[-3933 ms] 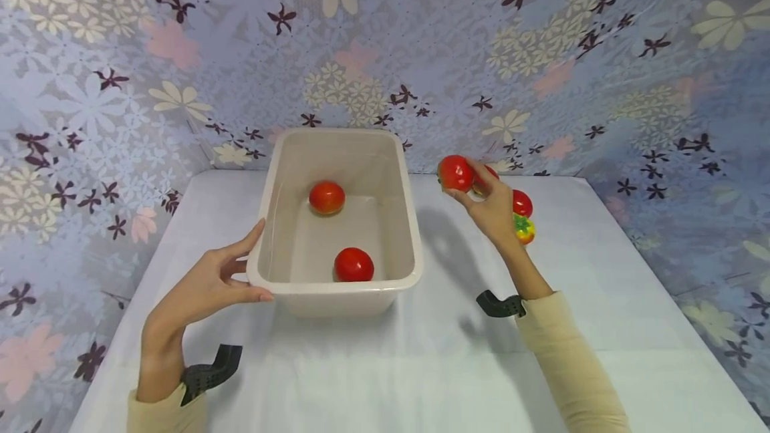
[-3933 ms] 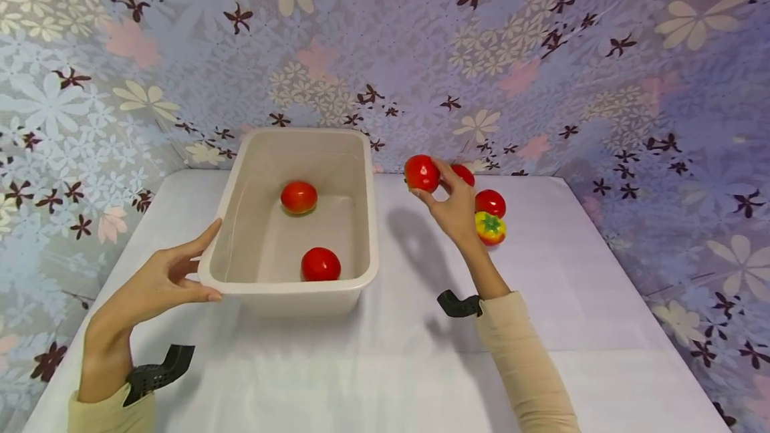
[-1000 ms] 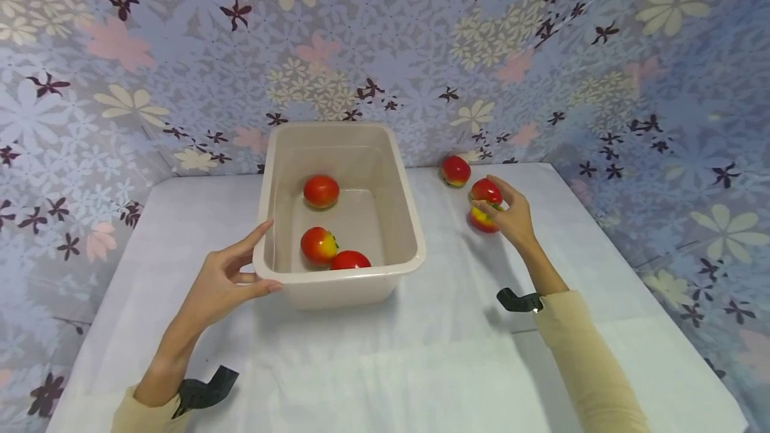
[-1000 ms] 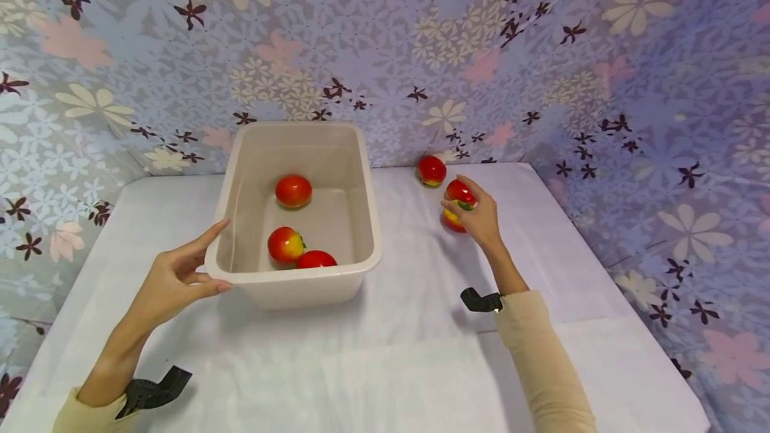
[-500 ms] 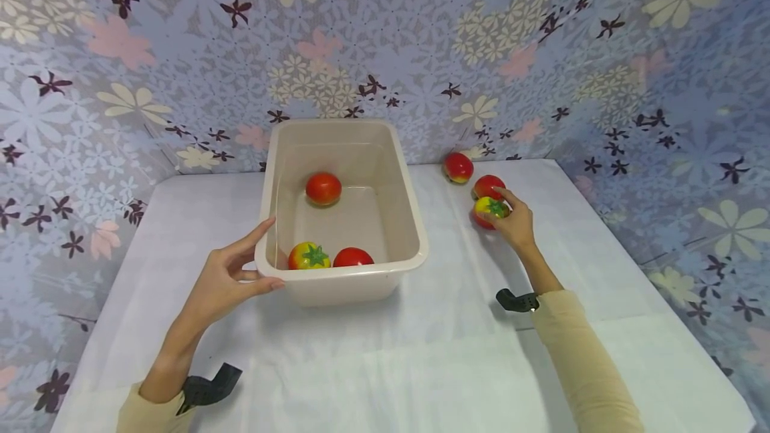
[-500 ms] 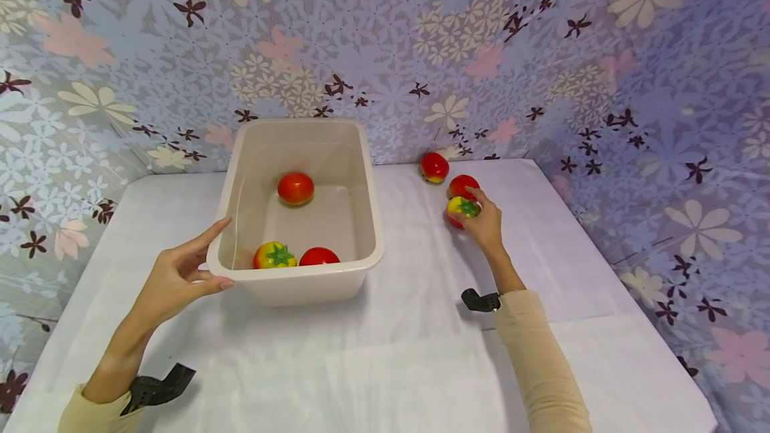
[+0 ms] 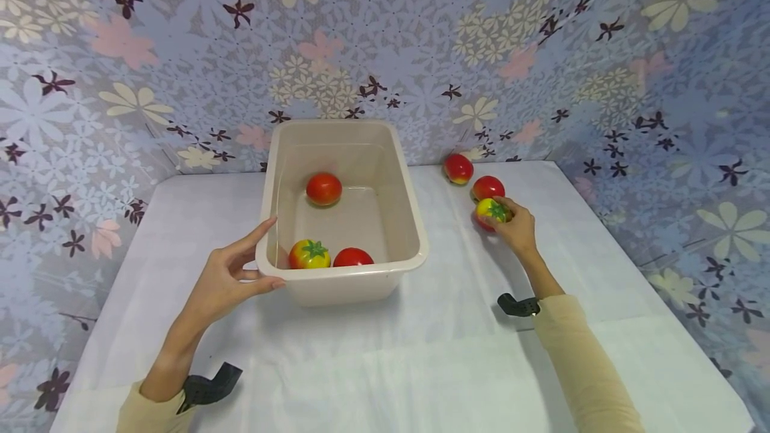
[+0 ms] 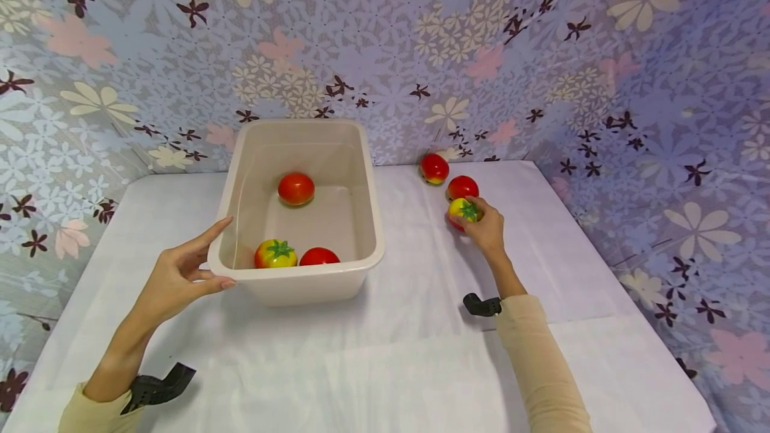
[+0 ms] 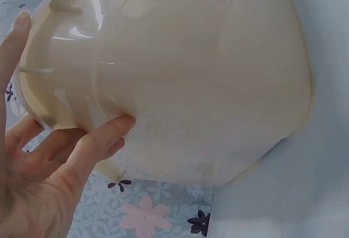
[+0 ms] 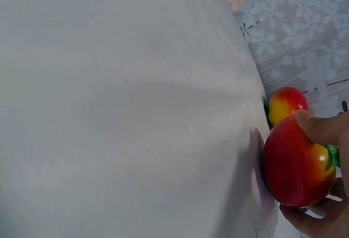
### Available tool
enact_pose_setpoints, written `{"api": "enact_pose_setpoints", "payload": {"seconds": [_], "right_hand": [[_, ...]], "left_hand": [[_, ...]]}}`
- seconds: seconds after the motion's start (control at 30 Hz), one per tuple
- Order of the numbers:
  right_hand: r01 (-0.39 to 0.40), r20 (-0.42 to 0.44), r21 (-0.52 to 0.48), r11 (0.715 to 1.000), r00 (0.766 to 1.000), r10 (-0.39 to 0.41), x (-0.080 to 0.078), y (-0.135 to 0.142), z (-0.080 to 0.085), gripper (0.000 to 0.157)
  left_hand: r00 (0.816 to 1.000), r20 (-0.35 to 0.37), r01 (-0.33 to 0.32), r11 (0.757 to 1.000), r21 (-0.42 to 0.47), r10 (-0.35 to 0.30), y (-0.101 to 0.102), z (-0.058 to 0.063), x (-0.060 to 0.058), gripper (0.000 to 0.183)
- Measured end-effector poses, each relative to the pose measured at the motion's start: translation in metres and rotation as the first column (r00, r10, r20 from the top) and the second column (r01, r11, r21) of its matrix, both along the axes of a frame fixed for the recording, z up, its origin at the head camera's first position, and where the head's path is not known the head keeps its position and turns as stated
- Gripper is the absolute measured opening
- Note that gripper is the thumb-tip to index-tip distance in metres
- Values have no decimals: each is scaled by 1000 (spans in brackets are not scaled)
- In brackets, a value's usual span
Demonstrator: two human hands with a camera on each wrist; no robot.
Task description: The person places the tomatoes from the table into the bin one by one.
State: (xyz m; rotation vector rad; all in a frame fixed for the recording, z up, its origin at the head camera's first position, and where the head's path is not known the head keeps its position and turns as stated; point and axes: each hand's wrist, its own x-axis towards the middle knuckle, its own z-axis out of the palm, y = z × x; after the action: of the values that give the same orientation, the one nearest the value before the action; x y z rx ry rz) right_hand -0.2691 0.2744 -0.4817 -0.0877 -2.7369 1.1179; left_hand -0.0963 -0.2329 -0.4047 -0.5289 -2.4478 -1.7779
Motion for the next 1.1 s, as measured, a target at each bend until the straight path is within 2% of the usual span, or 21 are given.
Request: {"api": "enact_pose_setpoints", "payload": {"seconds": [0.23,0.53,0.9,1.1], "right_hand": [[26,9,-14,1000,1000,-26,0,1,0,54],[50,19,-20,999,999,-50,0,6,-2,60],[-19,17,-29,999,1000,20,4,1,7,57],[-76,-43,-37,996,996,74,5,-2,16,55]], "left_hand": [[1000,10,-19,1000,-23,19,0,1,1,86],[1000,7,7,1000,4,-7,0,1,0,86],[1000,7,6,1000,0,-6,-1,3,1,87],[1000,13,4,1000,4,-4,0,1,1,86]]}}
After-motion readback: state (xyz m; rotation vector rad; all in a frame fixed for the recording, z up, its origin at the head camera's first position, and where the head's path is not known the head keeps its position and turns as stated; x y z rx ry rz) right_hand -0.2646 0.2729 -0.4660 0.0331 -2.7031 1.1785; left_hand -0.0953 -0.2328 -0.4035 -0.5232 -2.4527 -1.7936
